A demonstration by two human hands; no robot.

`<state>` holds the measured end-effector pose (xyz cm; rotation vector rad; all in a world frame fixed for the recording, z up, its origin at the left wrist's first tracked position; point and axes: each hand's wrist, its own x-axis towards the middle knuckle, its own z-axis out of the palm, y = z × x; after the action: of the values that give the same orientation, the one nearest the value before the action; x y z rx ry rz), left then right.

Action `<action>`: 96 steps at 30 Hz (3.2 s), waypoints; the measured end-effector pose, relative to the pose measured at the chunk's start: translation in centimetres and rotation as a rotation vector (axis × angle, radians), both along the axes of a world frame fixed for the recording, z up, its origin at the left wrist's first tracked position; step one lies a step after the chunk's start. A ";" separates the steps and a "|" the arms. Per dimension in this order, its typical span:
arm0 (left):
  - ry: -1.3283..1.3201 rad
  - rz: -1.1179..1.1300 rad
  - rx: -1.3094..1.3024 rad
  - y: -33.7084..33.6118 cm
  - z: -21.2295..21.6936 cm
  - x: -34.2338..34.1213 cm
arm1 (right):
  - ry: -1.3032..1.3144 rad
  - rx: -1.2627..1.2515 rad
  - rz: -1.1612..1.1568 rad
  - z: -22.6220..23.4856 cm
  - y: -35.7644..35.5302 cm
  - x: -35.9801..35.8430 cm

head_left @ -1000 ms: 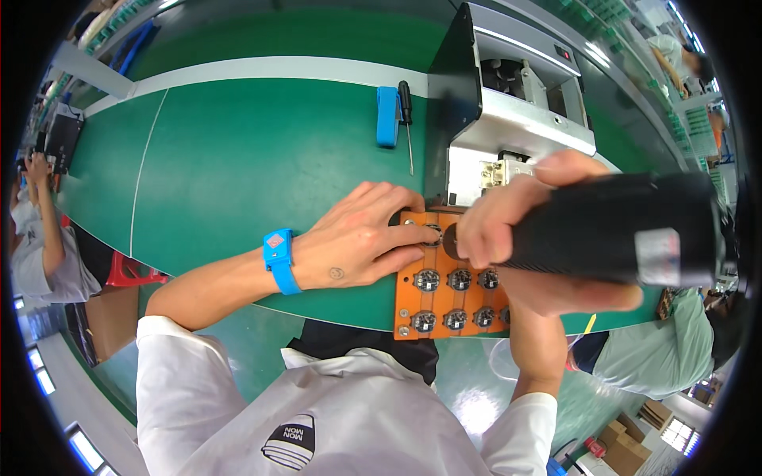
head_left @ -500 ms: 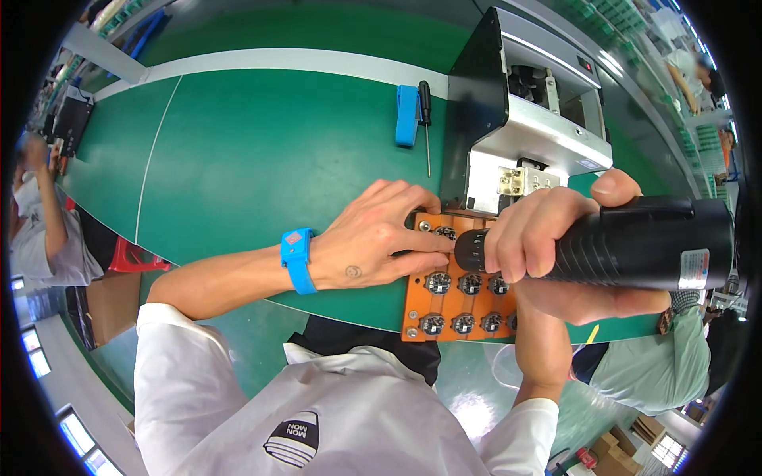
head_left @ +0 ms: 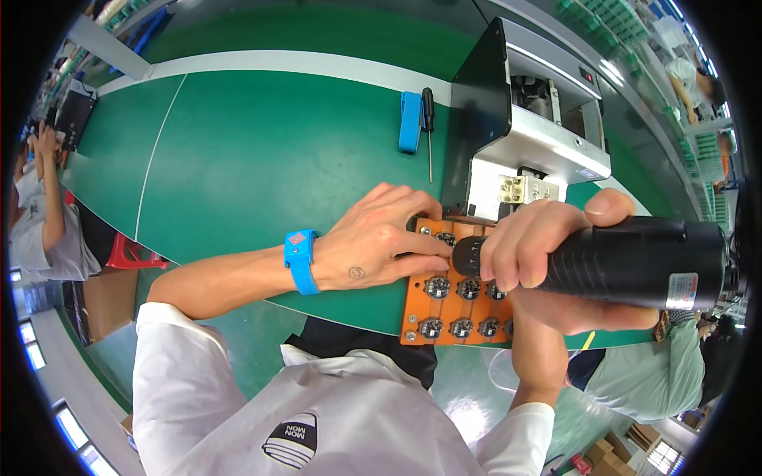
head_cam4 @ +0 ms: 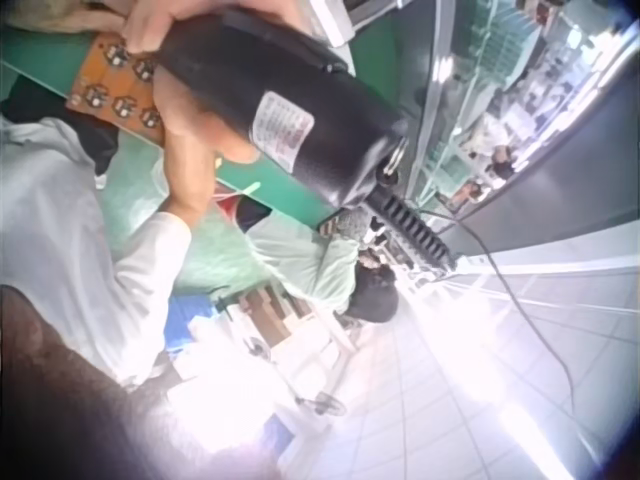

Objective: Use an electric screwdriver to drive screws into components on a printed circuit board array.

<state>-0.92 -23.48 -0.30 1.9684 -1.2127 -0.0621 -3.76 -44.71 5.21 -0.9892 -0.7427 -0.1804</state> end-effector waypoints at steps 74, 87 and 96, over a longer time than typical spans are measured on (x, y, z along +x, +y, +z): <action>0.012 -0.003 0.034 0.1 0.5 -0.3 | 0.026 -0.146 -0.047 -0.1 0.1 -0.6; 0.018 -0.008 0.043 0.1 0.5 -0.2 | 0.027 -0.139 -0.024 -0.1 -0.2 -0.5; 0.025 -0.009 0.018 0.1 0.3 -0.2 | -0.031 -0.113 0.031 0.6 -0.7 -0.4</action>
<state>-1.15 -23.33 0.05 1.9722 -1.2088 -0.1024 -4.14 -45.39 5.81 -1.0834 -0.8030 -0.1282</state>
